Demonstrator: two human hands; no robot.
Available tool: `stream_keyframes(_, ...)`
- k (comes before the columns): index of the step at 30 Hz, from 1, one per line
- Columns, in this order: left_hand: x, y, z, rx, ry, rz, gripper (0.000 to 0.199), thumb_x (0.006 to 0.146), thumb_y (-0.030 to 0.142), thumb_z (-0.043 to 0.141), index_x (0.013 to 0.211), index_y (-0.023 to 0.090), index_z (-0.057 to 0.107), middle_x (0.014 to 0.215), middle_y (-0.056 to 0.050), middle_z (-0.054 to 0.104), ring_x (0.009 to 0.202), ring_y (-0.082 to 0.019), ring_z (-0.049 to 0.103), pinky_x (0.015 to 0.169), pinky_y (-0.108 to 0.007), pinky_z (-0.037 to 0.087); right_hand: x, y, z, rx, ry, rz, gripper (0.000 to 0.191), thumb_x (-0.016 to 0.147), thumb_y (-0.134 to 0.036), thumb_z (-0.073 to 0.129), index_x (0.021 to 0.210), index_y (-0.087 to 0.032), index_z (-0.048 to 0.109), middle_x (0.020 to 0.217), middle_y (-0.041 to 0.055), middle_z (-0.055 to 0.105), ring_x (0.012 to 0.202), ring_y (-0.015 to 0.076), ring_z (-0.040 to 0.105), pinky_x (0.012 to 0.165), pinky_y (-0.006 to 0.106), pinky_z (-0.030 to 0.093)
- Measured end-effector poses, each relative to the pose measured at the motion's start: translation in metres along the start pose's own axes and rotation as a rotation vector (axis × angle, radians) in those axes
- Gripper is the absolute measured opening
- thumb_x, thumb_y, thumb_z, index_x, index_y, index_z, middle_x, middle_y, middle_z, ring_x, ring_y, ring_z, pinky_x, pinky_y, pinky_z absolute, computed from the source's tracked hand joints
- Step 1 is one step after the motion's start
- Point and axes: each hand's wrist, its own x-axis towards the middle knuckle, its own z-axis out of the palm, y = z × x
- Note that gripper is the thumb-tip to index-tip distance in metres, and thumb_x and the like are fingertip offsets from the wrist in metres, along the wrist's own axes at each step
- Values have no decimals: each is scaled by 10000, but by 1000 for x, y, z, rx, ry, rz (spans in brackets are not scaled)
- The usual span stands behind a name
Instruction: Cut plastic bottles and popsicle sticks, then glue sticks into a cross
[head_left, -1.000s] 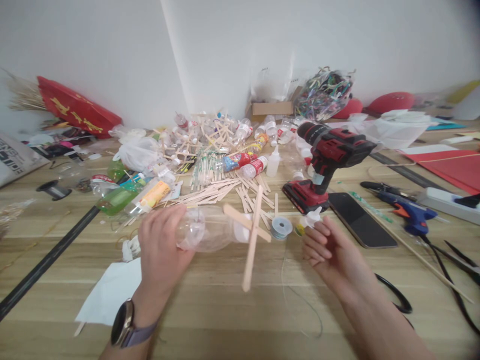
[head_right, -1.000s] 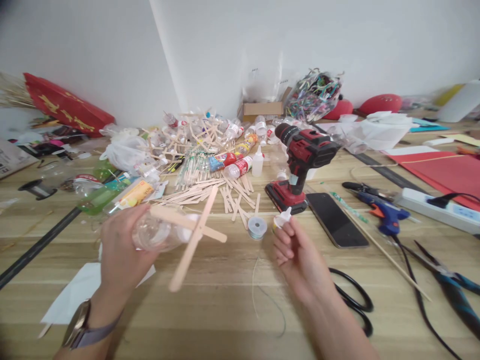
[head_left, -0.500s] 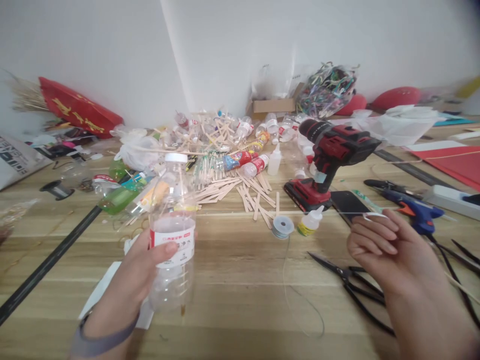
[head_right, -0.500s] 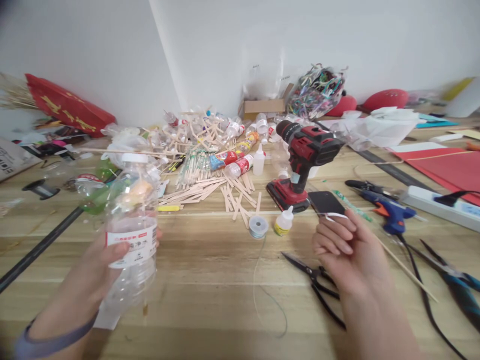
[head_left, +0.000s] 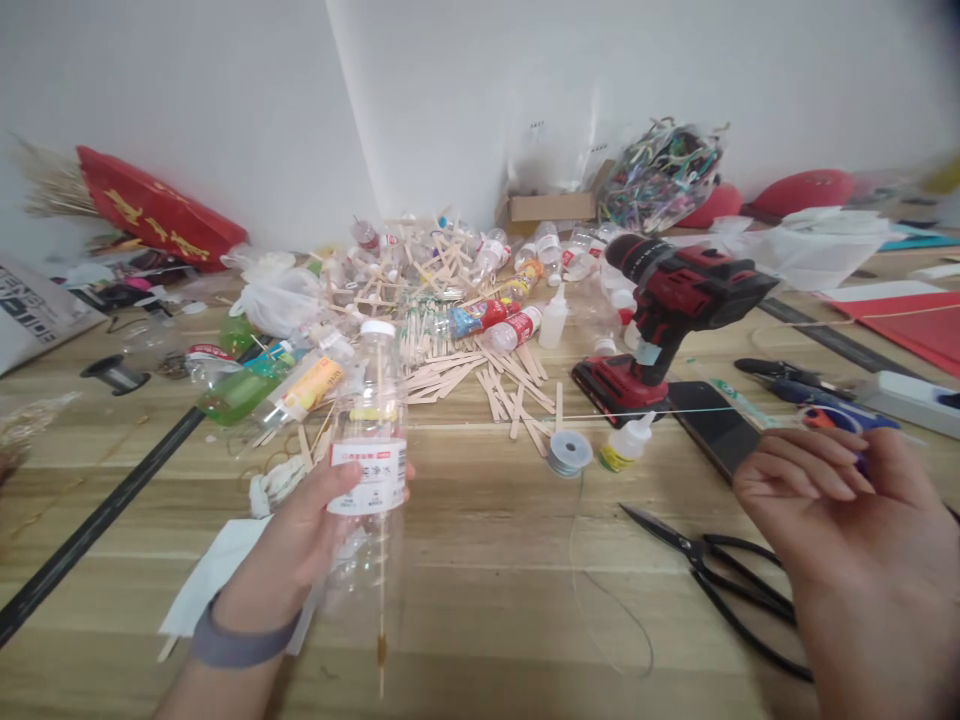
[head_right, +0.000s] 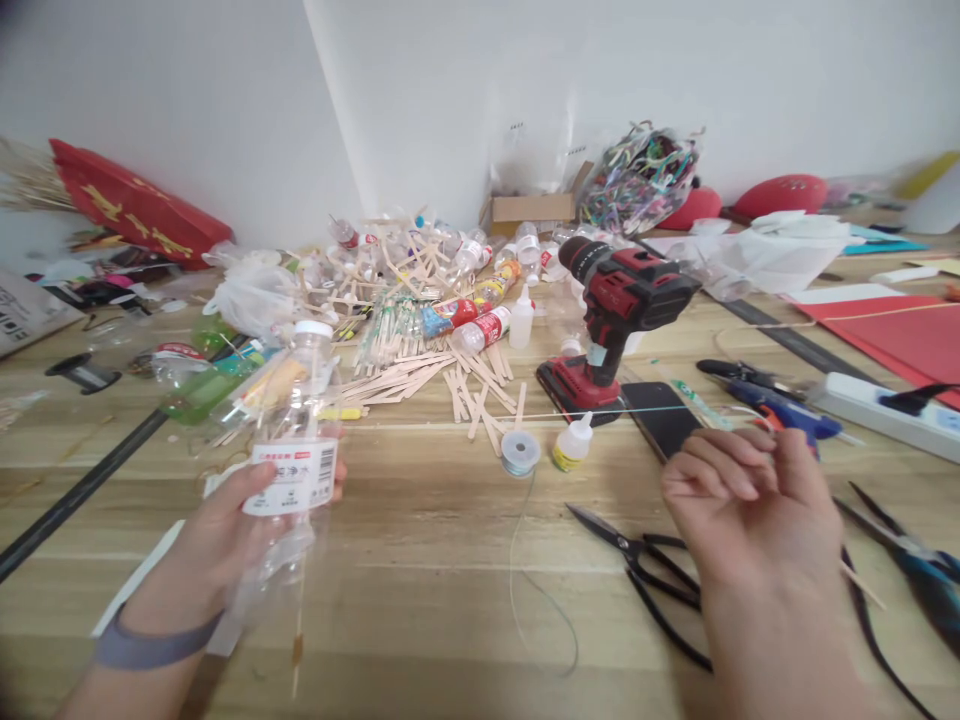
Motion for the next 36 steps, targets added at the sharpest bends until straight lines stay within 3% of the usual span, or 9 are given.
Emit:
stream_keyframes(3,-1,-3,11,-26,-54,-34,408,591,417,801,927,192,740,801,-74,770,763,-252,715,693,-343,566,-2,14,6,-39,43,48,219,946,-203,579,759,-247,476,538,-70,525,342,52,469,325,185,441)
stream_keyframes(7,-1,-8,21,-64,-97,-89,423,577,437,823,891,164,740,815,-92,770,783,-259,715,738,-354,562,-8,34,6,-130,3,161,311,720,-121,795,750,-211,499,570,-104,508,341,8,411,322,129,386)
stream_keyframes(16,2,-25,37,-75,-354,-148,581,630,501,825,1078,154,694,862,-85,761,754,-223,696,678,-303,507,-26,64,4,-348,-126,374,237,695,-258,842,740,-204,615,514,-123,433,338,-14,77,331,103,308)
stream_keyframes(24,-1,-35,44,-152,-437,-244,603,613,518,866,1087,180,709,907,-77,751,809,-205,692,709,-273,501,-37,76,-1,-567,-248,296,242,703,-381,850,799,-226,691,668,-36,640,356,3,363,383,131,325)
stream_keyframes(28,-2,-39,47,-160,-441,-255,594,615,541,863,1072,203,692,957,-63,737,835,-217,694,734,-297,510,-43,84,-8,-643,-313,359,266,757,-440,808,769,-214,668,704,-5,661,396,32,425,411,159,322)
stream_keyframes(32,-2,-42,47,-106,-427,-242,680,631,614,821,1150,207,655,936,-58,730,831,-227,683,759,-326,502,-47,94,-16,-754,-472,455,436,870,-587,635,697,-188,603,628,15,622,437,76,450,422,194,328)
stream_keyframes(36,-3,-42,47,-147,-427,-272,663,639,563,845,1162,222,620,927,-34,733,841,-217,695,750,-303,500,-47,98,-19,-921,-652,505,513,908,-653,523,692,-188,520,642,21,606,503,103,490,495,234,370)
